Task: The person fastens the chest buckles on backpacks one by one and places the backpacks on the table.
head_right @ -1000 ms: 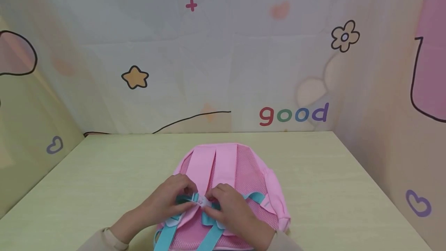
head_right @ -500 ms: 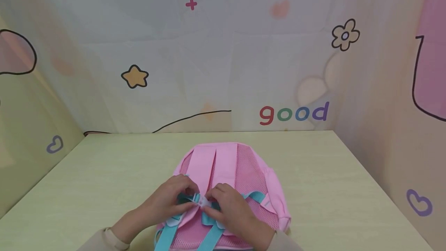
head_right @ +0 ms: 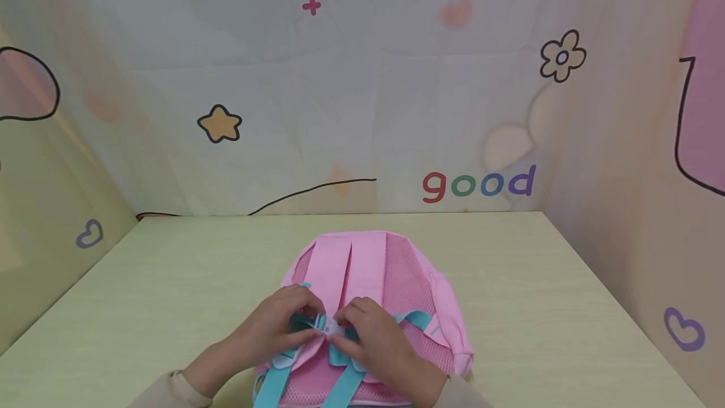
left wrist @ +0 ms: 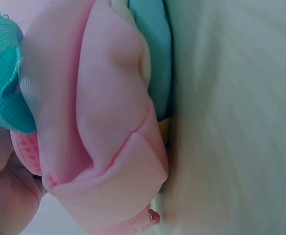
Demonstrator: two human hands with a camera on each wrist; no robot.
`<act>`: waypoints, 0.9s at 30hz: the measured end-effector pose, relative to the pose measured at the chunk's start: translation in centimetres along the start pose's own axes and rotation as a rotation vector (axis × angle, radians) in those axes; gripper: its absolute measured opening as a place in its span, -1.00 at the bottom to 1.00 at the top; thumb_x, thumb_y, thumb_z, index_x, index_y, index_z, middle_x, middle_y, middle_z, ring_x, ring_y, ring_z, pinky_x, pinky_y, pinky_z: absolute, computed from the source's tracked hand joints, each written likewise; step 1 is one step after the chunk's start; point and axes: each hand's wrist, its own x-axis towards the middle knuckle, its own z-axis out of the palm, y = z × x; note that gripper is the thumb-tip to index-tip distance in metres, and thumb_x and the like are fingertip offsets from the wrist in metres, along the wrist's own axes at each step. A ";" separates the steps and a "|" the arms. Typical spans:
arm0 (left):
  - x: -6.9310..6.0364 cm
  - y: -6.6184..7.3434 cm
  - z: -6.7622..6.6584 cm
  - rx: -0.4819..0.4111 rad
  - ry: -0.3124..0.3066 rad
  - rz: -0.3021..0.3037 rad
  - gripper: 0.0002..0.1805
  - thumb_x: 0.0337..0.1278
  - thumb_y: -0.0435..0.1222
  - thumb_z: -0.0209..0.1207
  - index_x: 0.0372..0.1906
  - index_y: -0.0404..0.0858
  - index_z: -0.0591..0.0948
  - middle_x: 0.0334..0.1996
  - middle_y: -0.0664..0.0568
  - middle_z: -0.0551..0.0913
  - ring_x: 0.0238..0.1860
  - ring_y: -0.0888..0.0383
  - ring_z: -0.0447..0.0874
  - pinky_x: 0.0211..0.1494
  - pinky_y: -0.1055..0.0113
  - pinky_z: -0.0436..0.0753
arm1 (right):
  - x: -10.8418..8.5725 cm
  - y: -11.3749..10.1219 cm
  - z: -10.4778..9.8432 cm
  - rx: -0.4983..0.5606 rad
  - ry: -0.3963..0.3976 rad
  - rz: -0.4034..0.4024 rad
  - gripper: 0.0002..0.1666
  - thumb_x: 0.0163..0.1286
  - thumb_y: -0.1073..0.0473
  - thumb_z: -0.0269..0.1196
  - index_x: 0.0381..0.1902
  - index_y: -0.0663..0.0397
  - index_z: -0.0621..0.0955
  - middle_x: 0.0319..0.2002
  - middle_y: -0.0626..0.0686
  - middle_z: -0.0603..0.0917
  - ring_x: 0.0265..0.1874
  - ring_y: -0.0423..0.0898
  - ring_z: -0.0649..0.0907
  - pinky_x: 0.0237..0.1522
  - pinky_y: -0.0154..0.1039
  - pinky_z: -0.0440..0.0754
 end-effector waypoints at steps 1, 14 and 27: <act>0.0 0.0 0.0 0.000 0.001 0.001 -0.75 -0.05 -0.31 0.41 -0.26 -0.17 0.58 -0.36 0.13 0.63 -0.27 0.28 0.50 -0.13 0.46 0.54 | 0.0 0.0 0.0 0.001 0.002 -0.001 -0.81 0.16 0.15 0.39 -0.30 0.06 0.62 -0.38 -0.11 0.60 -0.37 -0.31 0.52 -0.31 -0.50 0.56; -0.1 0.4 0.1 -0.016 -0.010 -0.028 -0.74 -0.08 -0.31 0.42 -0.27 -0.18 0.59 -0.36 0.13 0.63 -0.28 0.31 0.49 -0.16 0.51 0.54 | -0.1 0.0 0.1 0.015 -0.003 -0.016 -0.83 0.20 0.14 0.37 -0.29 0.07 0.63 -0.34 -0.12 0.61 -0.34 -0.31 0.52 -0.30 -0.50 0.57; -0.4 0.2 0.5 0.013 -0.005 0.000 -0.75 -0.05 -0.32 0.41 -0.23 -0.19 0.60 -0.31 0.12 0.66 -0.23 0.29 0.54 0.02 0.37 0.58 | -0.2 0.2 0.4 0.031 0.038 -0.048 -0.82 0.19 0.14 0.38 -0.30 0.07 0.63 -0.33 -0.11 0.63 -0.34 -0.30 0.54 -0.27 -0.49 0.57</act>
